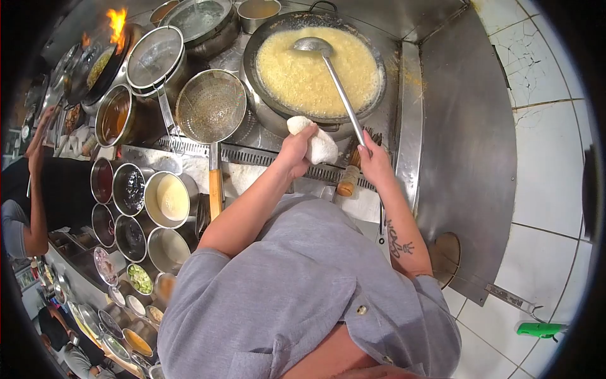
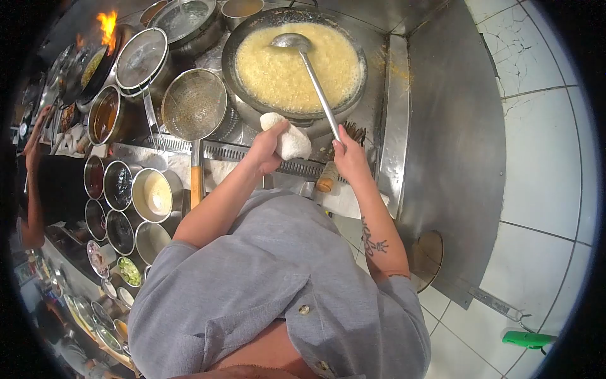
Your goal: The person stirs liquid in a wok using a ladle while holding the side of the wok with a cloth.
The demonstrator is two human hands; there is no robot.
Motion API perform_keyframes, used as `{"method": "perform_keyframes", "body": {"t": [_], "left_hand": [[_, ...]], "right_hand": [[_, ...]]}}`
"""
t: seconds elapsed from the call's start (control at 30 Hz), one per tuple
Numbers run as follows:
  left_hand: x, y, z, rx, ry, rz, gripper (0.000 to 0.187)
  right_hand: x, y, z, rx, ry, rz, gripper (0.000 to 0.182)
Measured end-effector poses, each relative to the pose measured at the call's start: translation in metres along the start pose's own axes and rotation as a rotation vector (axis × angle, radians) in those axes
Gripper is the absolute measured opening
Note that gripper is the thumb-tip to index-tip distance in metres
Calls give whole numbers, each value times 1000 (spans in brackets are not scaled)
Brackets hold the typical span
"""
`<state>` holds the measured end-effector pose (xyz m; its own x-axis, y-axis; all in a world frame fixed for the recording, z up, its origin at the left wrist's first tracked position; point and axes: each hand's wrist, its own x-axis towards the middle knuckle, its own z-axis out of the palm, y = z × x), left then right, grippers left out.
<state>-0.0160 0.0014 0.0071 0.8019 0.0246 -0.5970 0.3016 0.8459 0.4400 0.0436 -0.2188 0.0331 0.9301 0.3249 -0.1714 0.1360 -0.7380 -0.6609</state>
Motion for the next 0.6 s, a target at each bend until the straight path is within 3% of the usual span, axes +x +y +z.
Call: {"method": "perform_keyframes", "body": {"t": [0.1, 0.2, 0.4, 0.5, 0.6], "left_hand": [[-2, -4, -10, 44, -19, 1, 41], [-10, -4, -9, -26, -13, 21, 46], [-24, 13, 13, 52, 17, -7, 54], [-4, 15, 11, 96, 1, -36, 52], [1, 19, 16, 152, 37, -54, 48]], "right_hand": [[-14, 12, 3, 18, 16, -78, 48], [-33, 6, -7, 37, -85, 47, 49], [-66, 18, -16, 165, -147, 75, 50], [-84, 23, -14, 262, -166, 151, 50], [-102, -3, -27, 384, -255, 382, 51]]}}
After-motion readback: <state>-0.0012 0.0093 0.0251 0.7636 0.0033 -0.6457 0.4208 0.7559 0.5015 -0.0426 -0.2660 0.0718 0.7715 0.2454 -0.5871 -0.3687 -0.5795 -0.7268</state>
